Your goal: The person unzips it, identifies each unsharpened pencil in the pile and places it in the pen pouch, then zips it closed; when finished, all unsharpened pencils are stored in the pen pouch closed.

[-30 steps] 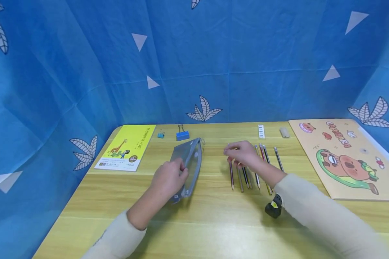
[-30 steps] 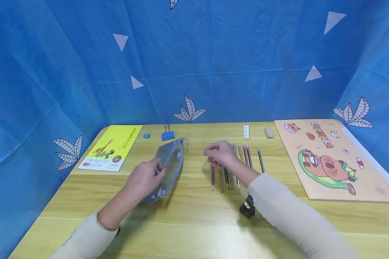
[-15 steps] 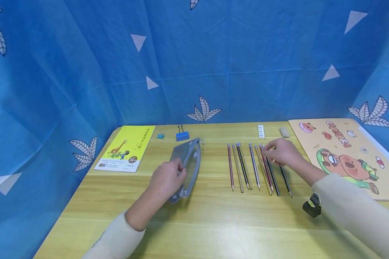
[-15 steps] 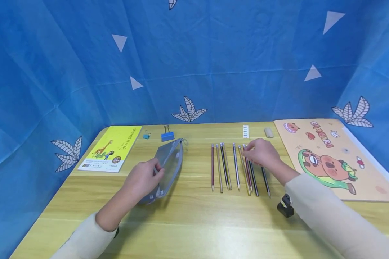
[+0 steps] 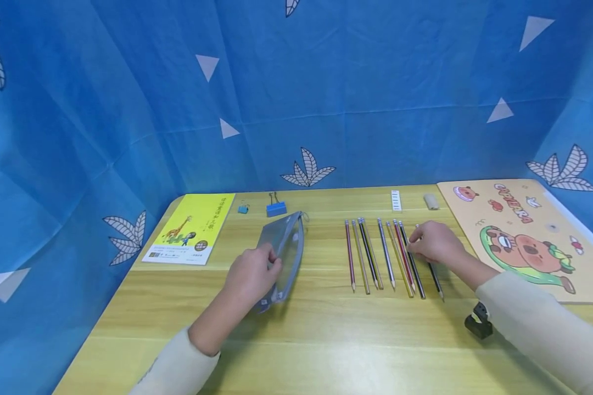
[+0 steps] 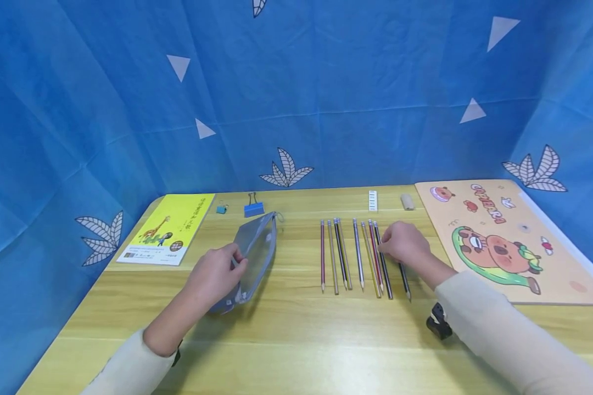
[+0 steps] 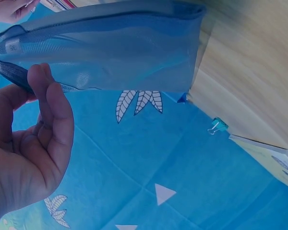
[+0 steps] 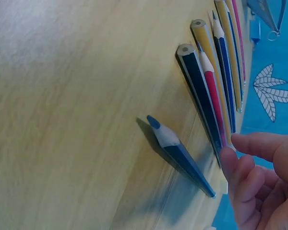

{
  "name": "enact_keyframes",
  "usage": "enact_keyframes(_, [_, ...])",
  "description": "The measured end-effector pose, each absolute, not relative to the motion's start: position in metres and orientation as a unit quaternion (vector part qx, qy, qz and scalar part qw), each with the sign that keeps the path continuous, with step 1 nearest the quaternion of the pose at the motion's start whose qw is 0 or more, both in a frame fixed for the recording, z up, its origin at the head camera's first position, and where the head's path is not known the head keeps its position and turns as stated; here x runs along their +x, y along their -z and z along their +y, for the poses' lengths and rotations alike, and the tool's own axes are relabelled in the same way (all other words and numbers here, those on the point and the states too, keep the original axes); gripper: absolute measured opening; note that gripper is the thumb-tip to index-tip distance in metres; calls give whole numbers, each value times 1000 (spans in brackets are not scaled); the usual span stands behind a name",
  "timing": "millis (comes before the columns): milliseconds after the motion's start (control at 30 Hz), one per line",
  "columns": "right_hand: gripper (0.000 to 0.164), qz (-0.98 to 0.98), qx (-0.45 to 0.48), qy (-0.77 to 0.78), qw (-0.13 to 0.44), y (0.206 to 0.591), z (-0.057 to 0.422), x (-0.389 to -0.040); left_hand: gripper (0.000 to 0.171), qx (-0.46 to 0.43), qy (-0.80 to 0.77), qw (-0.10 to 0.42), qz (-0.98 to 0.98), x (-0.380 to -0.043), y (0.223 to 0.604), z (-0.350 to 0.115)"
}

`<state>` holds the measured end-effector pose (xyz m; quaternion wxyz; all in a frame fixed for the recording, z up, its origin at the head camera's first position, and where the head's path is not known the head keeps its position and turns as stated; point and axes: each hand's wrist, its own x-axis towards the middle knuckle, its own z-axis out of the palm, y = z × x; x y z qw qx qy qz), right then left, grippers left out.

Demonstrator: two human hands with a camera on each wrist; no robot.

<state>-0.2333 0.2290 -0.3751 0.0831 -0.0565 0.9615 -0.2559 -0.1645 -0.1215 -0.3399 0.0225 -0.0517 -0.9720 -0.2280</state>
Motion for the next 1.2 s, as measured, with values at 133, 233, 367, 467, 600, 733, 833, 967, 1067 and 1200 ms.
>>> enact_keyframes(133, [18, 964, -59, 246, 80, 377, 228, -234, 14, -49, 227, 23, -972, -164, 339, -122])
enact_keyframes(233, [17, 964, -60, 246, 79, 380, 226, -234, 14, -52, 225, 25, -973, -164, 339, -122])
enact_keyframes(367, [16, 965, -54, 244, 81, 382, 225, -233, 14, -52, 225, 24, -973, -164, 339, -123])
enact_keyframes(467, [15, 966, -49, 239, 81, 382, 224, -233, 14, -51, 225, 23, -973, -163, 338, -123])
enact_keyframes(600, [21, 967, -48, 239, 81, 383, 224, -233, 14, -50, 225, 23, -973, -163, 338, -124])
enact_keyframes(733, [22, 965, -46, 244, 82, 383, 224, -234, 14, -51, 228, 24, -972, -163, 338, -125])
enact_keyframes(833, [20, 964, -43, 250, 83, 384, 225, -234, 14, -52, 229, 27, -972, -163, 338, -125])
enact_keyframes(967, [23, 964, -36, 252, 82, 385, 225, -234, 14, -51, 227, 28, -972, -164, 338, -125])
enact_keyframes(1067, [27, 965, -40, 249, 75, 386, 226, -234, 14, -52, 223, 30, -973, -163, 337, -125])
enact_keyframes(1200, [25, 964, -39, 255, 68, 384, 228, -233, 14, -52, 219, 32, -974, -163, 337, -125])
